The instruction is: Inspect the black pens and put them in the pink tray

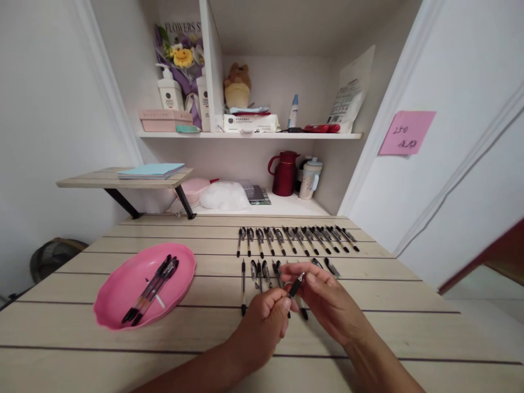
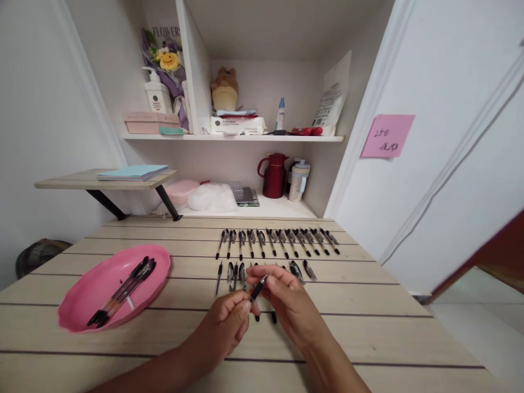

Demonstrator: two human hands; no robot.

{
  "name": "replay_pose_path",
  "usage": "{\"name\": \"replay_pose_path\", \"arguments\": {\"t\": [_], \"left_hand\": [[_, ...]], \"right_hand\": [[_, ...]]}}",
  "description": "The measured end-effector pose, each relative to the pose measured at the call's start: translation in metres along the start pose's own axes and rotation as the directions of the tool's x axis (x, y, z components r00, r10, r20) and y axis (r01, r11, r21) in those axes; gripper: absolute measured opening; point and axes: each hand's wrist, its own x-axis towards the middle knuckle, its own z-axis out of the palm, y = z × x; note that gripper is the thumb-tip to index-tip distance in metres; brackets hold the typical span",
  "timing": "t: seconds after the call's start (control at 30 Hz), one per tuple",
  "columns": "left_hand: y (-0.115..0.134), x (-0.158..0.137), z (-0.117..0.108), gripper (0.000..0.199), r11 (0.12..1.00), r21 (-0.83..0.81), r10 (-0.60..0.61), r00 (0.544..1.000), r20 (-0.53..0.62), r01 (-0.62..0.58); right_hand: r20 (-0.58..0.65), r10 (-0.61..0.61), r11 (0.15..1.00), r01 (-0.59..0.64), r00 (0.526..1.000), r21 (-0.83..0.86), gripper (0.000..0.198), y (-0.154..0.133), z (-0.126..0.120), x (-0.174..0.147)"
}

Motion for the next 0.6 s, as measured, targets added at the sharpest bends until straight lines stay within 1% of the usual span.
{"name": "replay_pose_path", "arguments": {"t": [0.07, 0.13, 0.27, 0.33, 0.4, 0.47, 0.6], "left_hand": [[-0.0006, 0.0004, 0.0, 0.027, 1.0, 0.008, 0.0, 1.0, 0.006, 0.0], [-0.0011, 0.0009, -0.0001, 0.027, 1.0, 0.011, -0.005, 1.0, 0.001, 0.005], [-0.0016, 0.002, -0.001, 0.025, 1.0, -0.006, -0.022, 1.0, -0.01, 0.022], [-0.0026, 0.002, -0.0015, 0.026, 1.0, -0.009, -0.018, 1.0, -0.005, 0.018], [-0.004, 0.0019, -0.0016, 0.027, 1.0, -0.011, -0.013, 1.0, 0.002, 0.013], [-0.0049, 0.0017, -0.0016, 0.027, 1.0, -0.018, -0.016, 1.0, 0.001, 0.016], [-0.0031, 0.0015, -0.0028, 0.026, 0.999, -0.026, -0.027, 1.0, 0.0, 0.027]], "right_hand": [[-0.03, -0.057, 0.997, 0.055, 0.998, -0.052, 0.017, 0.0004, -0.0007, 0.0002], [-0.036, -0.093, 0.991, 0.089, 0.995, -0.1, 0.016, 0.0006, -0.0014, 0.0004], [0.018, 0.0, 0.999, 0.0, 1.0, -0.039, 0.031, -0.0014, -0.002, -0.0002], [-0.008, -0.015, 0.999, 0.015, 1.0, -0.045, 0.027, -0.0016, -0.0028, 0.0001], [-0.051, -0.076, 0.992, 0.071, 0.996, -0.103, 0.017, -0.0008, -0.0038, 0.0011], [-0.063, -0.098, 0.987, 0.089, 0.993, -0.135, 0.017, -0.0001, -0.0043, 0.0019], [-0.013, -0.011, 0.996, 0.009, 1.0, -0.084, 0.027, -0.0006, -0.0053, 0.0014]]}}
